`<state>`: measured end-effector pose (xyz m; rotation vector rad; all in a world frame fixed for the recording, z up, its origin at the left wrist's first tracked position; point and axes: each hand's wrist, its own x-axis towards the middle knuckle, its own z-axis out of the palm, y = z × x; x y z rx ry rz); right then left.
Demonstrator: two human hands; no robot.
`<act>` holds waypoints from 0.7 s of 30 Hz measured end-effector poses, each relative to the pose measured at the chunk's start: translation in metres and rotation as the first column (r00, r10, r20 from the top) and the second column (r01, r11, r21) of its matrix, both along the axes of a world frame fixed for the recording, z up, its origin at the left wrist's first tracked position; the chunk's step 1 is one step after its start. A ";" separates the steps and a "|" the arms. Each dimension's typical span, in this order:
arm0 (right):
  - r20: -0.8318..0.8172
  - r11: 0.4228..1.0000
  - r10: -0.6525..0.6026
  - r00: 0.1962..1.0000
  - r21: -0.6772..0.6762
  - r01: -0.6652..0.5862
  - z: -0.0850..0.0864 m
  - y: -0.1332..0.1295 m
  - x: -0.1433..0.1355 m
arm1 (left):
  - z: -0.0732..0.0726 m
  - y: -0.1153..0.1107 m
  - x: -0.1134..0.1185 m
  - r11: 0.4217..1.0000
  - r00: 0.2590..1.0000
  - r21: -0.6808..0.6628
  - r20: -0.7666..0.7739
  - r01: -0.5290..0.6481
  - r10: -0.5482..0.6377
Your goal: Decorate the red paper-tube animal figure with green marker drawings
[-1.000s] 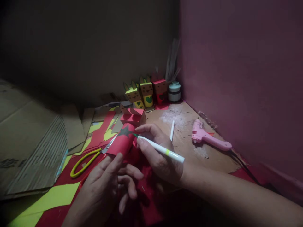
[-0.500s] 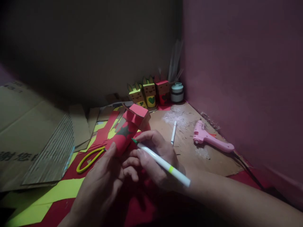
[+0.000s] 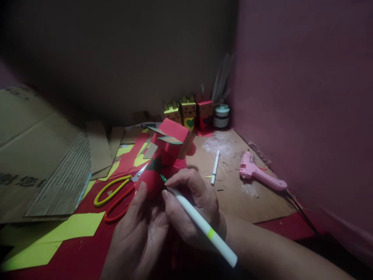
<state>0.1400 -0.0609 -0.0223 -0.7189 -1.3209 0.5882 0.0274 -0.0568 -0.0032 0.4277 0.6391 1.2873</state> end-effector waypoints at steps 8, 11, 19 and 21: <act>0.052 0.997 -0.080 0.995 -0.008 0.081 -0.006 -0.006 -0.003 | -0.004 -0.006 0.008 0.994 0.995 -0.100 0.093 -0.034 0.043; 0.092 0.992 -0.124 0.988 0.005 0.125 -0.007 -0.004 -0.003 | -0.008 -0.006 0.008 0.998 0.997 -0.058 0.078 -0.019 0.024; 0.101 0.991 -0.130 0.986 -0.014 0.132 -0.005 -0.001 -0.004 | -0.012 -0.004 0.008 0.996 1.000 -0.085 -0.001 -0.027 0.027; 0.104 0.990 -0.134 0.986 -0.021 0.136 -0.005 -0.001 -0.004 | -0.014 -0.005 0.006 0.999 0.999 -0.048 -0.032 -0.010 0.009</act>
